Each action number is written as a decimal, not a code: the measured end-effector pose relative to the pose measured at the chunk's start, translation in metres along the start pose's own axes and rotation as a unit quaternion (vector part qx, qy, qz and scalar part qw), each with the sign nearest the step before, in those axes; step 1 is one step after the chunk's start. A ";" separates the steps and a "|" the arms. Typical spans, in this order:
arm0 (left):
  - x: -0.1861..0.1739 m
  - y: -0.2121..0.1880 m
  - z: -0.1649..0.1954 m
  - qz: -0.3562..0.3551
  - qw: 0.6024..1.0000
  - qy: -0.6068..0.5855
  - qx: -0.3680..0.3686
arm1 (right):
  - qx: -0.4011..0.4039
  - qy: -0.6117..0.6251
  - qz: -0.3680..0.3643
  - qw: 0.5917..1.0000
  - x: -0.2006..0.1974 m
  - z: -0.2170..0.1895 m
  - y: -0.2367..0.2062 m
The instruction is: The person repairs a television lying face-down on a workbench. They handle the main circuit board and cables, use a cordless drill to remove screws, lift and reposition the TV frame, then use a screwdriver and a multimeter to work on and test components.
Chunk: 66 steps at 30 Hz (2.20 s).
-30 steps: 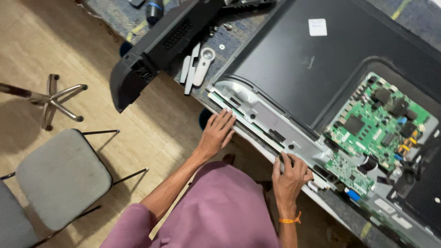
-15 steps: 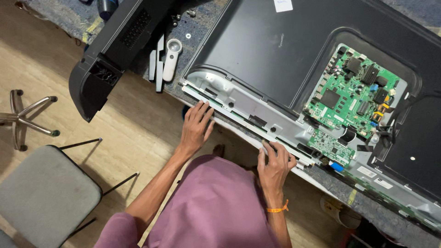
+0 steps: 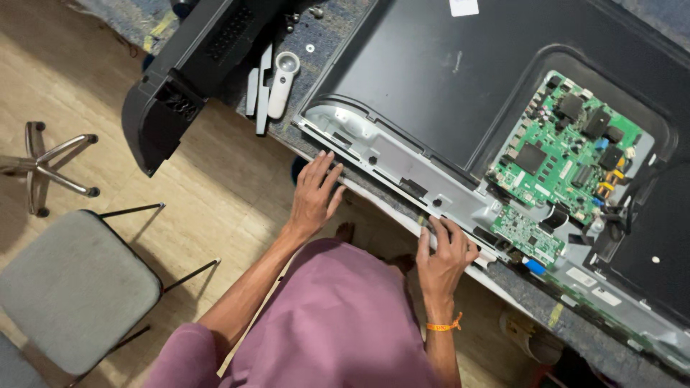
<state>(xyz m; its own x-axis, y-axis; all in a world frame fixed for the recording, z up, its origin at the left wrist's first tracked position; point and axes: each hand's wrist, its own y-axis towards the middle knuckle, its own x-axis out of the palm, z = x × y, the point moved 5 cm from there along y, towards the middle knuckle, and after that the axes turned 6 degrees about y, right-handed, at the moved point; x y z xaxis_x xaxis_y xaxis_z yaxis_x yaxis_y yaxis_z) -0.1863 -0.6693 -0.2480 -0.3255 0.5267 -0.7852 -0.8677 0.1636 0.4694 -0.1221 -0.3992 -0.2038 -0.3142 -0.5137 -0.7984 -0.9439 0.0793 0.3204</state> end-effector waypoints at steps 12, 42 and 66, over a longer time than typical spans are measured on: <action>-0.003 -0.039 -0.008 0.042 0.983 -0.053 -0.171 | -0.066 0.059 -0.032 0.996 0.000 0.000 0.024; -0.319 -0.366 -0.436 0.096 0.690 0.064 -0.714 | -0.432 0.407 -0.427 0.681 0.254 -0.666 0.063; -0.424 0.080 -1.050 -0.097 0.919 0.000 -0.382 | -0.248 0.170 -0.390 0.870 0.708 -0.908 0.386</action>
<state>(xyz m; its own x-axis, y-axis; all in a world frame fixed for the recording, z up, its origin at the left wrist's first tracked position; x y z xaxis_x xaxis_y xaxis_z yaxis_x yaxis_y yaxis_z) -0.5120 -1.7550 -0.3013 -0.1375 0.5498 -0.8239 -0.9199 -0.3793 -0.0996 -0.6173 -1.5078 -0.1830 0.5311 -0.4752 -0.7015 -0.6701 -0.7423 -0.0044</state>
